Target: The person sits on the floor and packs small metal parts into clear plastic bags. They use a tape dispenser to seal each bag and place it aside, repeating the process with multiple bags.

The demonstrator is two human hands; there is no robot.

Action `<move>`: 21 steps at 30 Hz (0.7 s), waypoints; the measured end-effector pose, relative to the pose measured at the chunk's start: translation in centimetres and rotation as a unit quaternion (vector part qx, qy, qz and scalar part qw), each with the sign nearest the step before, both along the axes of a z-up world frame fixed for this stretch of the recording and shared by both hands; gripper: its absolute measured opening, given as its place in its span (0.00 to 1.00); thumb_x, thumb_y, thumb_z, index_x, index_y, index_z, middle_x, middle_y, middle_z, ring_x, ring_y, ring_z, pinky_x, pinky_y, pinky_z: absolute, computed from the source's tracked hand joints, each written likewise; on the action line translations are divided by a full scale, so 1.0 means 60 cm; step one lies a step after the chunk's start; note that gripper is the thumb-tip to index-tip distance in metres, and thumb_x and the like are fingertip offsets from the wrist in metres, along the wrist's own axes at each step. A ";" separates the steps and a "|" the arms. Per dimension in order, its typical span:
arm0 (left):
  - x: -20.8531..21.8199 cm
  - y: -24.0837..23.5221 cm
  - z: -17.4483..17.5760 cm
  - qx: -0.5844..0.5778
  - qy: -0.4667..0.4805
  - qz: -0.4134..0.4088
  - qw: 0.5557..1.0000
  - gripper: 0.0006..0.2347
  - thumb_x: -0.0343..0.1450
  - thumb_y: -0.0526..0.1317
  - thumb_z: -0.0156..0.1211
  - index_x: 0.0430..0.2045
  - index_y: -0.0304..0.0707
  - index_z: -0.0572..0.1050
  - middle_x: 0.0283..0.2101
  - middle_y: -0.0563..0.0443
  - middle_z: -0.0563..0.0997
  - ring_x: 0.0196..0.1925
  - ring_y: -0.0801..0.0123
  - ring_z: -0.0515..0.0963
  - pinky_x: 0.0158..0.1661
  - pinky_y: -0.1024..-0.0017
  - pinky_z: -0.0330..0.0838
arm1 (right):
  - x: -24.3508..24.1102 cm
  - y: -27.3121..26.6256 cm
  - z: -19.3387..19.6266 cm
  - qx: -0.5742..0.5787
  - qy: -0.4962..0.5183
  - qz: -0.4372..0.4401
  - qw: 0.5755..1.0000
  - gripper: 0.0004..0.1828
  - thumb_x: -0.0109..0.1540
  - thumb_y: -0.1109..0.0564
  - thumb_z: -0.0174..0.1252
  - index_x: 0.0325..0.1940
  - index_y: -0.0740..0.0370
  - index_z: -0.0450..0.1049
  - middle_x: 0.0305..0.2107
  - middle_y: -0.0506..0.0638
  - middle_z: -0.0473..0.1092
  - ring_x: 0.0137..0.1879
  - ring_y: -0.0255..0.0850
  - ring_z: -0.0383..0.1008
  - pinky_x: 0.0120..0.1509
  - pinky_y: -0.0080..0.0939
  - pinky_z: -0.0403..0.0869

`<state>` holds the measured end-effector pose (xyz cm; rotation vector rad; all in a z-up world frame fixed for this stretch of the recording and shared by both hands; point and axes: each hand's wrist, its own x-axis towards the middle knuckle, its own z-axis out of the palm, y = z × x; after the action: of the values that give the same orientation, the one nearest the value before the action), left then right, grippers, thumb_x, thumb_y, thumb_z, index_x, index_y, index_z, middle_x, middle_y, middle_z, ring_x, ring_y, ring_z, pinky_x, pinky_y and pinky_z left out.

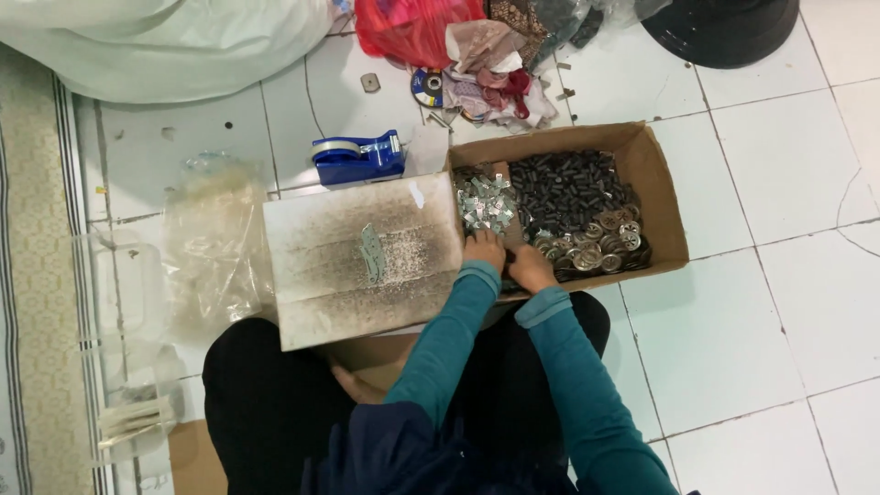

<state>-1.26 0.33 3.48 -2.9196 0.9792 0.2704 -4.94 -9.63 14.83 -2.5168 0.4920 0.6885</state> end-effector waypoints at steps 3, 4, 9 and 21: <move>0.020 -0.007 -0.005 0.072 0.075 -0.016 0.994 0.17 0.76 0.38 0.51 0.60 0.32 0.69 0.64 0.29 0.68 0.63 0.44 0.66 0.54 0.53 0.63 | 0.001 -0.008 -0.023 0.021 0.019 0.003 1.000 0.19 0.61 0.61 0.49 0.49 0.76 0.79 0.43 0.72 0.77 0.52 0.64 0.78 0.54 0.64 0.77; 0.026 -0.012 -0.027 0.071 0.076 -0.016 0.994 0.17 0.76 0.38 0.51 0.60 0.32 0.69 0.64 0.29 0.68 0.63 0.44 0.66 0.54 0.53 0.63 | 0.002 -0.003 -0.010 0.021 0.020 0.004 1.000 0.19 0.61 0.61 0.49 0.49 0.76 0.79 0.43 0.72 0.77 0.52 0.64 0.78 0.54 0.64 0.77; 0.036 -0.017 -0.054 0.116 0.086 -0.040 0.989 0.16 0.76 0.39 0.45 0.58 0.37 0.72 0.59 0.35 0.70 0.61 0.46 0.66 0.51 0.55 0.63 | -0.001 0.000 -0.005 0.058 0.013 0.018 0.998 0.21 0.62 0.62 0.45 0.52 0.75 0.77 0.46 0.71 0.76 0.53 0.64 0.77 0.56 0.64 0.76; 0.017 0.023 0.040 -0.119 0.037 0.009 0.992 0.08 0.72 0.31 0.55 0.39 0.34 0.81 0.43 0.37 0.82 0.53 0.50 0.77 0.46 0.63 0.76 | -0.025 -0.009 0.002 0.102 -0.124 -0.082 0.984 0.17 0.63 0.58 0.55 0.54 0.60 0.80 0.53 0.63 0.75 0.63 0.62 0.71 0.68 0.61 0.71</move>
<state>-0.26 1.73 5.89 -3.1549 1.0652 0.2845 -6.46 -10.16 14.92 -2.2965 0.5046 0.3373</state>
